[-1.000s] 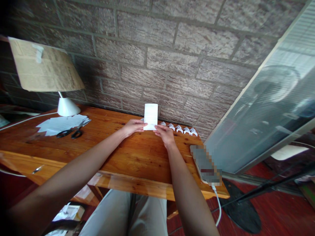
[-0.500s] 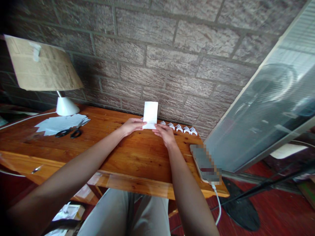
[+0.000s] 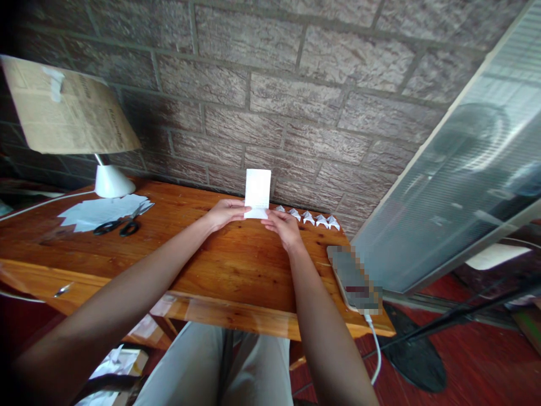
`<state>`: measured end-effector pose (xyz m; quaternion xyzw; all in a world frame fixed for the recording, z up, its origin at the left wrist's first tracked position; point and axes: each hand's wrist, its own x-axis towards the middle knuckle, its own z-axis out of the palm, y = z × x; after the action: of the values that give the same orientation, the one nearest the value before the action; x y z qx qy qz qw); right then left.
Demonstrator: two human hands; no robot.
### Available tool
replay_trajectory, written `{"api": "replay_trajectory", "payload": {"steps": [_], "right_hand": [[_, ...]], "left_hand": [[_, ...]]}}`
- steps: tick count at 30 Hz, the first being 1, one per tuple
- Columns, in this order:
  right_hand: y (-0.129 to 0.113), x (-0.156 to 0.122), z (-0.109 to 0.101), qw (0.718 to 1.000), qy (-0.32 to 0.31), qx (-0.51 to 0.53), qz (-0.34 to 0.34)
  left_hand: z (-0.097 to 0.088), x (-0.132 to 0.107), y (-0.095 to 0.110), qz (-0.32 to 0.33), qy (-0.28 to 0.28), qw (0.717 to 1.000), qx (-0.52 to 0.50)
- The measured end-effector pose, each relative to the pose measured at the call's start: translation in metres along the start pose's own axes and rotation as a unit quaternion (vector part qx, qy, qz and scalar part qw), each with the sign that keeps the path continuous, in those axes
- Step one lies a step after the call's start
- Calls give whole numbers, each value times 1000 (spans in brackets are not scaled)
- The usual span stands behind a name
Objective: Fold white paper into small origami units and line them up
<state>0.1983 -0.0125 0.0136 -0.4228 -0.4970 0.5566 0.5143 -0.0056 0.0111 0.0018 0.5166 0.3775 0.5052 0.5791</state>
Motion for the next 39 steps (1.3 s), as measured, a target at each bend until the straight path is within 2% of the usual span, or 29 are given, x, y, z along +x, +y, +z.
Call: {"api": "replay_trajectory", "payload": {"steps": [23,33,36,39], "right_hand": [[0,1,1,999,8,-29,-12],[-3,0,2,1000,12,-23,-10],[-6,-2,4,999,9,-25,-27],[-6,-4,6,995,0,-61,-73]], "left_hand": [[2,-3,3,-15,-11,1000,2],[3,-6,8,-13,3,999,-37],[1,-5,9,-9,6,998,-57],[1,-4,9,-8,12,998,-62]]}}
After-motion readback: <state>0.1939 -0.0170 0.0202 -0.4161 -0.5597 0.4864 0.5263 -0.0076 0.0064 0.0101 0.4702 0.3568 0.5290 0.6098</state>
